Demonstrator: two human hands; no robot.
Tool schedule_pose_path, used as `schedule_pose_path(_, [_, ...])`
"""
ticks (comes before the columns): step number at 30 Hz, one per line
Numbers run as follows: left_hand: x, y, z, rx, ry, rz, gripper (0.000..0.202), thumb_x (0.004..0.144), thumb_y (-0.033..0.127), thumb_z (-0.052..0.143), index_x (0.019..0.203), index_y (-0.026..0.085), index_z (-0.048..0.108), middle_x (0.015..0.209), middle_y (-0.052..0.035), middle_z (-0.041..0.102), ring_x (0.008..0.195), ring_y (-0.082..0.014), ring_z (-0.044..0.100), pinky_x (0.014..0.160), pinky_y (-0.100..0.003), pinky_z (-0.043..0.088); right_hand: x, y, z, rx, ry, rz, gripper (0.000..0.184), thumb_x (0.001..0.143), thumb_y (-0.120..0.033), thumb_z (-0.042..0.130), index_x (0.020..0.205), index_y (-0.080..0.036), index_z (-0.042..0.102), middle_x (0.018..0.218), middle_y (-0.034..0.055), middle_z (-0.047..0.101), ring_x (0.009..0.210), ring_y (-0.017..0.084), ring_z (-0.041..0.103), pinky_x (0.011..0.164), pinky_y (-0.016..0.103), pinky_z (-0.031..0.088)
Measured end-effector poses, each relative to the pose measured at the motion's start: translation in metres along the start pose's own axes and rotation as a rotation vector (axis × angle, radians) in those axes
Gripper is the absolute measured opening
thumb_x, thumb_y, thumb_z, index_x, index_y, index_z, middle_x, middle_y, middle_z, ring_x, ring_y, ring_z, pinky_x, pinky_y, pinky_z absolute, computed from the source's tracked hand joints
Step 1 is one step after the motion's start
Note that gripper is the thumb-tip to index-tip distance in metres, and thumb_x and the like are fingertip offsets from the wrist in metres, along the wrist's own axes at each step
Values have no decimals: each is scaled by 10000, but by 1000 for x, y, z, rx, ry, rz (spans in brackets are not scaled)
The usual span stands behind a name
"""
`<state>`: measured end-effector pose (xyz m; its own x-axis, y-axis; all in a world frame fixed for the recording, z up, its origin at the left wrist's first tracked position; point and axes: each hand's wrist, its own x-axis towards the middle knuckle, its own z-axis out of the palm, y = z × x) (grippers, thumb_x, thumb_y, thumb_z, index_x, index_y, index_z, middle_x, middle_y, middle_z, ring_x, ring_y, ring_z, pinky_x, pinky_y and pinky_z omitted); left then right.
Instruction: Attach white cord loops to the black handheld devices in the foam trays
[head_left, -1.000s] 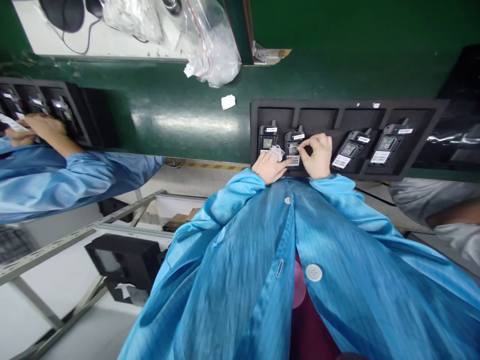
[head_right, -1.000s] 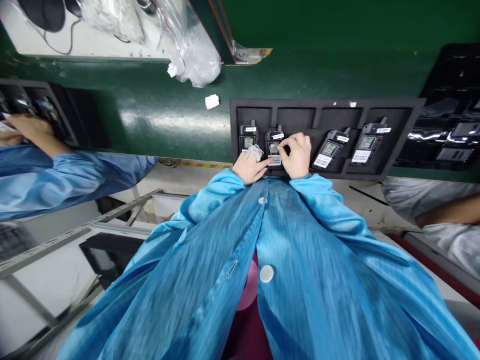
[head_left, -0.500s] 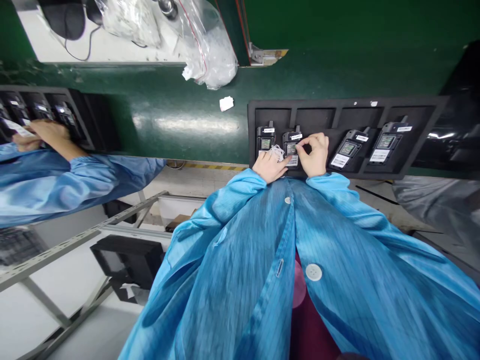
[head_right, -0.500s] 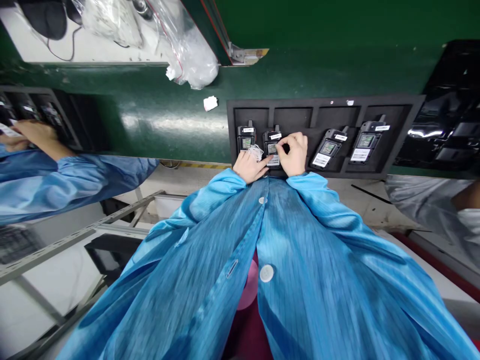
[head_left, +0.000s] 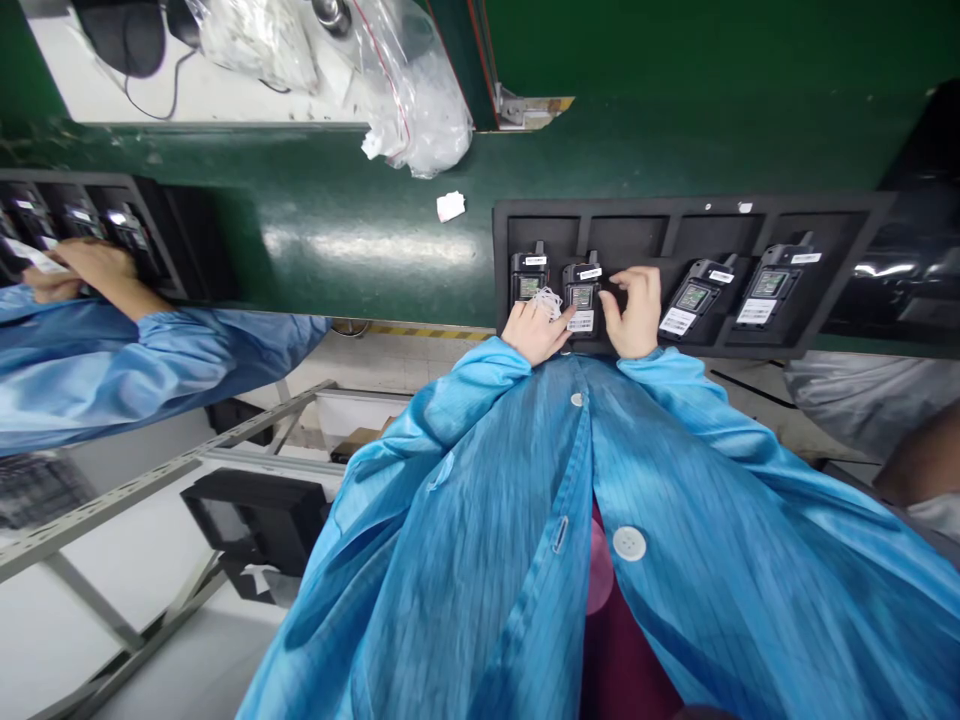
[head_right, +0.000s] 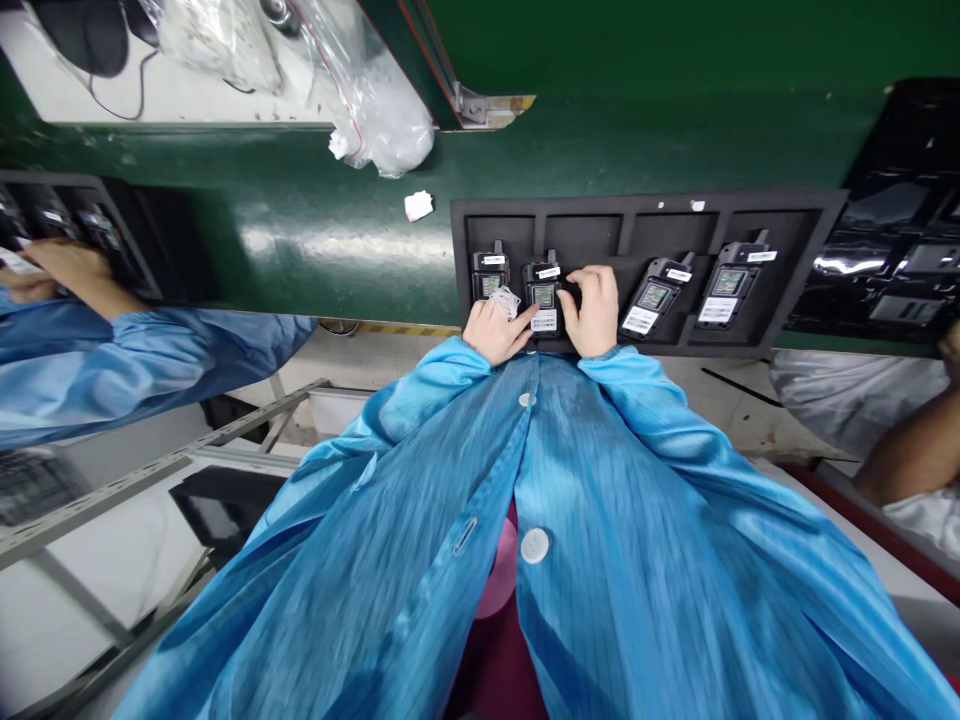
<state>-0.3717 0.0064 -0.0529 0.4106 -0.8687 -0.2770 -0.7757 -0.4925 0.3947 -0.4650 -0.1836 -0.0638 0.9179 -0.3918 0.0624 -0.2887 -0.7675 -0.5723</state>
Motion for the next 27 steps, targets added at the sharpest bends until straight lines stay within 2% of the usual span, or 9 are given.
schedule_pose_path(4, [-2,-1,2,-3,-8,8,530,978,462,350,1450,257,475,1319,-227,551,1217,-368,495,944,-484,329,-18,2,-19,-219,-191,-160,310,948,-349,451,1165,-263,656,1197,96,558,1117,277,474,936,461,386])
schedule_pose_path(8, [-4,-1,1,0,-14,18,519,979,459,347,1434,262,498,1318,-220,558,1233,-369,493,945,-481,336,-29,3,-28,-358,-308,-246,418,925,-333,495,1334,-371,570,1399,53,493,1225,304,404,979,488,334])
schedule_pose_path(11, [-4,-1,1,5,-13,8,515,970,461,371,1427,266,506,1308,-215,564,1220,-368,502,945,-483,342,-32,5,-29,-385,-320,-258,472,929,-331,493,1399,-378,511,1474,50,439,1262,304,385,1012,493,305])
schedule_pose_path(16, [-4,0,-1,11,-19,6,526,968,464,365,1435,260,493,1283,-212,570,1214,-359,493,941,-476,338,-33,3,-30,-375,-323,-294,433,955,-362,449,1378,-349,539,1476,45,442,1281,292,378,1040,474,300])
schedule_pose_path(22, [0,4,-9,55,-8,-72,631,955,539,335,1505,233,377,1286,-224,553,1131,-361,514,884,-455,337,-22,-10,-29,-365,-284,-209,489,948,-428,451,1413,-286,503,1494,89,401,1312,317,354,1057,489,305])
schedule_pose_path(27, [9,8,-13,52,16,-97,650,943,557,355,1485,203,409,1273,-232,549,1104,-370,517,856,-448,336,-14,-19,-24,-365,-280,-175,545,924,-451,489,1433,-257,467,1528,114,352,1350,338,332,1084,528,277])
